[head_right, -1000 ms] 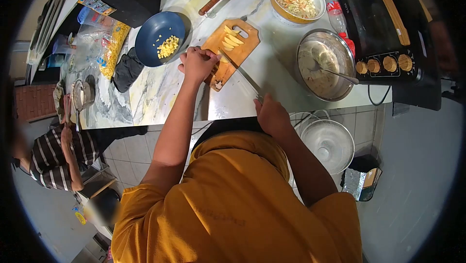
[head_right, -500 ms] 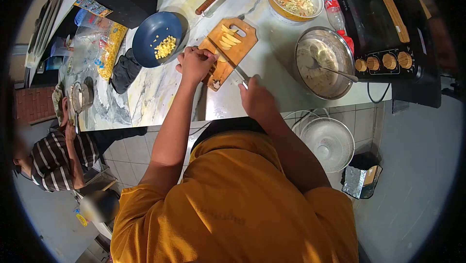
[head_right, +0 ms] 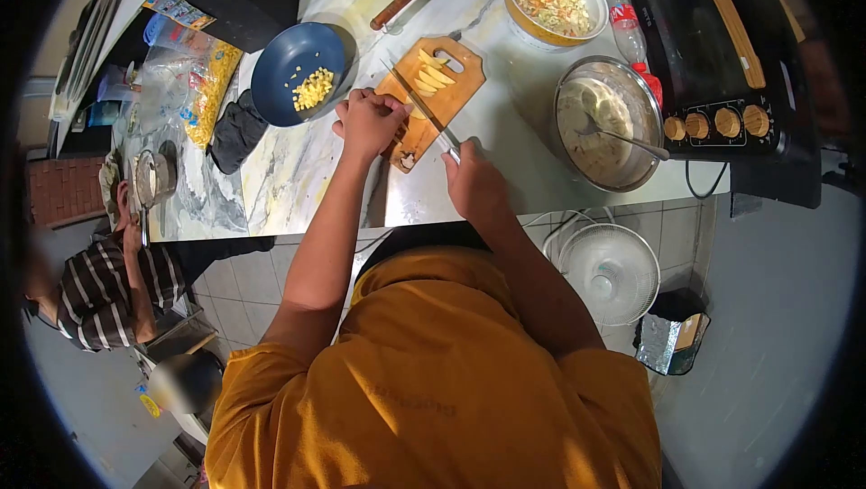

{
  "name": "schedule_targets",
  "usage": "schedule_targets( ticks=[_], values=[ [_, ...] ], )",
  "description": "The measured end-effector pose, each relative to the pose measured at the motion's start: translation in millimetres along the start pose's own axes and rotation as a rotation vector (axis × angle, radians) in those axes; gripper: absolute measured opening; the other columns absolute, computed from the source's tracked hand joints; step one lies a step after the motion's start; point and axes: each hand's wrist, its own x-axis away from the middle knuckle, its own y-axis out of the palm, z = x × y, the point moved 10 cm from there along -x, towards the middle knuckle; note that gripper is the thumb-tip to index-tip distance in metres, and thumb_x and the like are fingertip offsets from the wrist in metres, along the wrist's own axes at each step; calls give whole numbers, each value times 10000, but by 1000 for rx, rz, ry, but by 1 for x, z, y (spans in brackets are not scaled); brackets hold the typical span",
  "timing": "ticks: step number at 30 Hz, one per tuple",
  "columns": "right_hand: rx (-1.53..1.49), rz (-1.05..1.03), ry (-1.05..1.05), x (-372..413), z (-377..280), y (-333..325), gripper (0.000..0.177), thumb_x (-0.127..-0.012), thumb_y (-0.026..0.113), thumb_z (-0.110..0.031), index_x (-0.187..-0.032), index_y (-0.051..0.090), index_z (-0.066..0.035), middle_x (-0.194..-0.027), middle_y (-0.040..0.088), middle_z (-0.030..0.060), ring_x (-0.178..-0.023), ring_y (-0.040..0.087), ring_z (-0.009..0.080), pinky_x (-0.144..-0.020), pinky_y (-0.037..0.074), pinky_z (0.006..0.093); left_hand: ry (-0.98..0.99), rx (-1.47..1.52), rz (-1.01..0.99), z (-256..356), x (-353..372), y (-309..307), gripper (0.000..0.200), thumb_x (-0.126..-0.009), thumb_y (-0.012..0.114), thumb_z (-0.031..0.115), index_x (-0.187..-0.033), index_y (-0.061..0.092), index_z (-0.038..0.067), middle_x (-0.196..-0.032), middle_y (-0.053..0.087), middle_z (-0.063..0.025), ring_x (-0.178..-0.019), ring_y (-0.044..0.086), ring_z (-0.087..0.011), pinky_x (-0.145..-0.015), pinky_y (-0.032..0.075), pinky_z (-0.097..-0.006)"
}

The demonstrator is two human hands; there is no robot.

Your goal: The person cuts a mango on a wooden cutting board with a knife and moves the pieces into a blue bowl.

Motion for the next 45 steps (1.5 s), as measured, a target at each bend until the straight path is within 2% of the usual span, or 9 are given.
schedule_targets(
  ticks=[2,11,13,16,29,45],
  values=[
    [-28,-23,54,0,3,0,351,-979,554,-368,-997,494,-22,-810,665,249,-785,647,473,-693,516,546,7,5,-9,-1,0,2,271,-766,781,469,-868,788,219,-1180,557,-55,-1151,404,-312,-918,282,-488],
    [-123,-35,47,4,-1,-1,368,-992,523,-401,-993,517,-33,-820,660,259,-792,639,481,-698,506,555,-6,40,-4,-4,2,3,255,-777,780,427,-897,786,202,-1185,553,-66,-1160,389,-304,-958,261,-460],
    [-125,-24,33,4,-2,-2,364,-994,519,-397,-990,521,-33,-811,659,258,-786,639,481,-694,507,554,19,70,-10,-5,1,5,180,-780,790,357,-862,776,197,-1198,527,-44,-1174,371,-291,-950,240,-474],
    [-113,-9,19,4,-3,-3,354,-999,509,-386,-988,528,-33,-793,657,256,-774,639,481,-687,508,553,5,95,-20,-7,0,8,164,-782,788,344,-857,774,200,-1209,525,-43,-1178,366,-287,-952,234,-469],
    [-45,-48,70,5,-9,-6,353,-1019,466,-373,-1022,532,-27,-788,655,268,-777,641,484,-682,507,559,-16,85,-35,-5,2,3,179,-783,789,354,-867,778,197,-1203,526,-38,-1178,357,-283,-949,212,-458],
    [-59,-30,43,2,-9,-3,345,-1017,481,-362,-1046,538,-23,-784,657,264,-778,642,481,-687,509,551,-12,84,-12,-3,4,1,181,-779,797,354,-871,775,199,-1182,526,-29,-1172,369,-286,-941,228,-468]
  ],
)
